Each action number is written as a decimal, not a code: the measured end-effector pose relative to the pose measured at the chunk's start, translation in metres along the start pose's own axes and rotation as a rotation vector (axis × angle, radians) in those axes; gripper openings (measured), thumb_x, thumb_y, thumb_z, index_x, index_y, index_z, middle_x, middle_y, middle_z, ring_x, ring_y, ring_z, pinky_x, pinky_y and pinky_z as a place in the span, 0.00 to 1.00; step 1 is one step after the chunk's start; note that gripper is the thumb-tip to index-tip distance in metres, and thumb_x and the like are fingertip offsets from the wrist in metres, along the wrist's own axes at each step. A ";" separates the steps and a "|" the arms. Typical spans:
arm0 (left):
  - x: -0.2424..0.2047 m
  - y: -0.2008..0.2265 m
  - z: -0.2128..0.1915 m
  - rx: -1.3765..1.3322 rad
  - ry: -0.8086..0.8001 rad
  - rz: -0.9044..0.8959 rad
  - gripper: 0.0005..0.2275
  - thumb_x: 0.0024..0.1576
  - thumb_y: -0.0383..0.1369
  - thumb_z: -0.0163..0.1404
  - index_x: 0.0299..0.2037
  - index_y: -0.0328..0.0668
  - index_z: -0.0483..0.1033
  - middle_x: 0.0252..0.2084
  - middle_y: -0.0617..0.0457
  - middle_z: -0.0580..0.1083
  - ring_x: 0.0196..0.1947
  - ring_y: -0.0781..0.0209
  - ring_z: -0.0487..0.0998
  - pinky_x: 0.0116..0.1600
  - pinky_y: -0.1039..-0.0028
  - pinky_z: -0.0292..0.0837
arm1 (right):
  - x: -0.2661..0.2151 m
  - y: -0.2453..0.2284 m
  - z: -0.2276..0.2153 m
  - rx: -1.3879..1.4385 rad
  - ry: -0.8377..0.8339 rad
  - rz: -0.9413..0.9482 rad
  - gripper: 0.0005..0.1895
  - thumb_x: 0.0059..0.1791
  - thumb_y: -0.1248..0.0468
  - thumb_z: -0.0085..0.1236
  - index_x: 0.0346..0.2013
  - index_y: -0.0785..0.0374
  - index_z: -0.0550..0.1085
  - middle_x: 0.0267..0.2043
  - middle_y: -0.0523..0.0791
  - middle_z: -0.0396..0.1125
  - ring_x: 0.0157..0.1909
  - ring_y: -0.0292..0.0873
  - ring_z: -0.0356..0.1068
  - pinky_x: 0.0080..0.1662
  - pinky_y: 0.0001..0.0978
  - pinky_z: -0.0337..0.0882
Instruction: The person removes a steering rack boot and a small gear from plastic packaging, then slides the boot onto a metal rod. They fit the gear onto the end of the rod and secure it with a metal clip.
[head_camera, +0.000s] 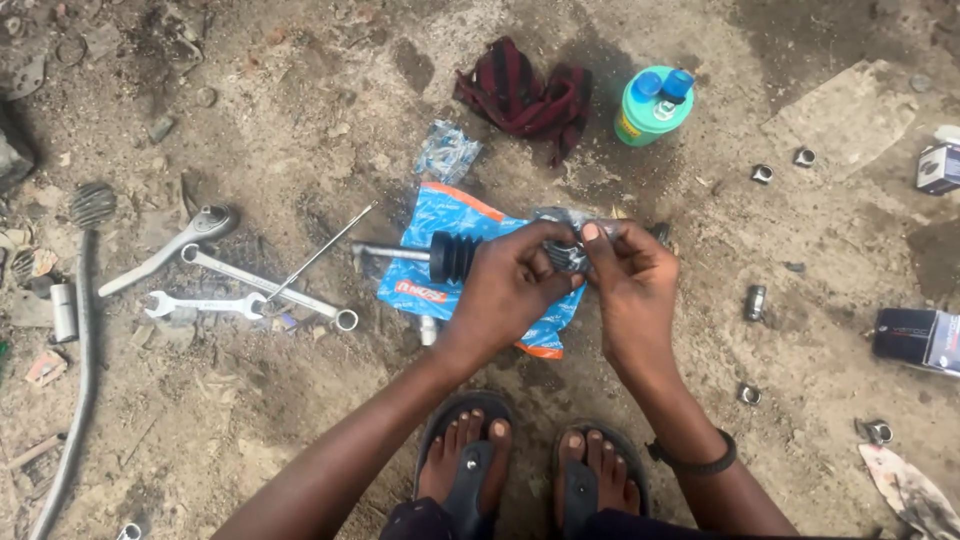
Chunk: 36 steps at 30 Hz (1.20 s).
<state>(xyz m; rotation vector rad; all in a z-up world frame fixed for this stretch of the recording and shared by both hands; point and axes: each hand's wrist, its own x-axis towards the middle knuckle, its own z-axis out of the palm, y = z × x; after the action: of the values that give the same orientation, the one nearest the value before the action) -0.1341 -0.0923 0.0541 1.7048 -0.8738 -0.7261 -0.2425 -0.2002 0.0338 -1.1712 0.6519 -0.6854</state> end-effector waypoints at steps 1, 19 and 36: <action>0.001 -0.007 0.004 -0.173 0.013 0.045 0.12 0.52 0.24 0.60 0.47 0.37 0.77 0.20 0.59 0.72 0.21 0.77 0.68 0.26 0.81 0.61 | 0.001 -0.005 0.002 -0.010 -0.027 0.010 0.04 0.54 0.68 0.58 0.41 0.67 0.78 0.35 0.42 0.73 0.32 0.29 0.67 0.34 0.21 0.67; -0.018 -0.010 0.018 0.044 0.020 -0.051 0.05 0.55 0.30 0.62 0.33 0.41 0.78 0.16 0.58 0.67 0.17 0.72 0.61 0.24 0.75 0.55 | 0.006 0.005 -0.030 -0.154 0.073 -0.008 0.04 0.54 0.68 0.59 0.38 0.67 0.78 0.34 0.45 0.74 0.33 0.34 0.71 0.35 0.27 0.73; -0.029 0.002 0.016 0.263 0.054 0.245 0.12 0.56 0.30 0.61 0.47 0.37 0.78 0.41 0.49 0.76 0.40 0.61 0.78 0.41 0.71 0.76 | -0.009 0.049 -0.042 0.701 -0.056 0.496 0.14 0.57 0.66 0.44 0.53 0.73 0.71 0.45 0.52 0.72 0.43 0.44 0.75 0.43 0.31 0.77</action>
<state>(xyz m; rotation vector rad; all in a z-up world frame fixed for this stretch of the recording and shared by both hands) -0.1634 -0.0768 0.0535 1.7954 -1.1560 -0.4123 -0.2734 -0.2061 -0.0233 -0.3540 0.5562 -0.3965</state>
